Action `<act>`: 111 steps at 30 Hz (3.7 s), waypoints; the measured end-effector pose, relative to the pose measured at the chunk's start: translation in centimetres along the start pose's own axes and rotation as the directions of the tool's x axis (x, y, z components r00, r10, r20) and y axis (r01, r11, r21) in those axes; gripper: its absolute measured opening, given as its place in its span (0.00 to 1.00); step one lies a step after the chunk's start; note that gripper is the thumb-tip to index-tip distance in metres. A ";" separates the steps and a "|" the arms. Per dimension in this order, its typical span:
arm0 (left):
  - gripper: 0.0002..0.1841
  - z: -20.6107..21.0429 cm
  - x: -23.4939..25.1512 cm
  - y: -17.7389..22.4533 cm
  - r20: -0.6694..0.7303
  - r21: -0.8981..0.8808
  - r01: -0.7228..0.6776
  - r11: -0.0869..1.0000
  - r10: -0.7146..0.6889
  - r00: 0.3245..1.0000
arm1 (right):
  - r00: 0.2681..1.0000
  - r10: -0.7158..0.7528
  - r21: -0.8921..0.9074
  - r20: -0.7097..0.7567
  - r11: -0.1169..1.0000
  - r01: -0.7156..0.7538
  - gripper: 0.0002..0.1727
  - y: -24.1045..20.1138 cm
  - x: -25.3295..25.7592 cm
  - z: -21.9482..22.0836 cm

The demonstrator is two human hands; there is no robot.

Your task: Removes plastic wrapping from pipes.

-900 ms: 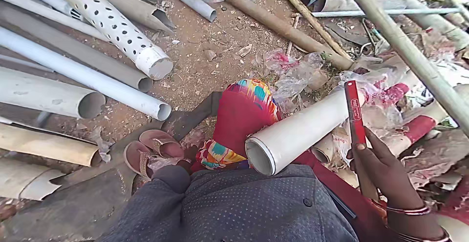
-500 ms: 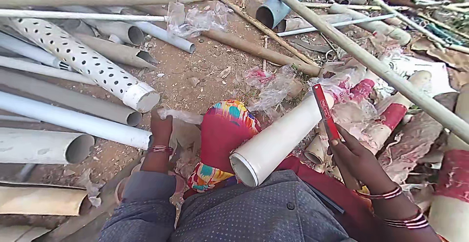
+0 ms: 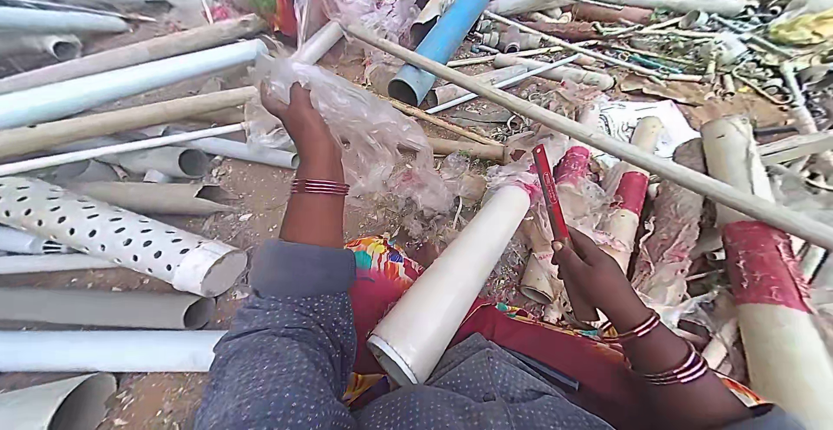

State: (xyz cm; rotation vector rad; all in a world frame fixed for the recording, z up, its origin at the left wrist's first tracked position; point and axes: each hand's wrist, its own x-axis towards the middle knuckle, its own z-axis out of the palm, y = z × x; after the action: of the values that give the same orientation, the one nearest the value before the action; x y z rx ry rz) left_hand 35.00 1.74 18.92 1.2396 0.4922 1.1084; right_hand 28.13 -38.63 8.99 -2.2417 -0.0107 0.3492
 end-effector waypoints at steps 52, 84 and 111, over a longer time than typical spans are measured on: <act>0.62 3.6 -11.6 -9.5 0.691 0.501 -0.084 0.861 -0.340 0.638 | 0.907 -0.300 -0.164 0.295 0.920 0.357 0.31 -3.7 0.6 2.1; 0.18 0.0 -4.4 -4.8 0.234 -0.107 0.107 0.988 -0.079 0.969 | 0.956 -0.093 -0.186 0.278 0.971 0.149 0.30 -3.6 2.0 0.5; 0.59 3.2 -11.9 -9.2 0.640 0.460 0.041 0.887 -0.364 0.677 | 0.851 -0.460 -0.263 0.253 0.814 0.518 0.29 -3.3 -0.8 2.3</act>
State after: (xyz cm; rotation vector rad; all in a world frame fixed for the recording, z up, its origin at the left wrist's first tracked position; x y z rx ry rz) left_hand 36.06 -9.51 8.45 1.8176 0.2481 0.2443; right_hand 27.09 -34.85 10.28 -2.4120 -0.7877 0.2729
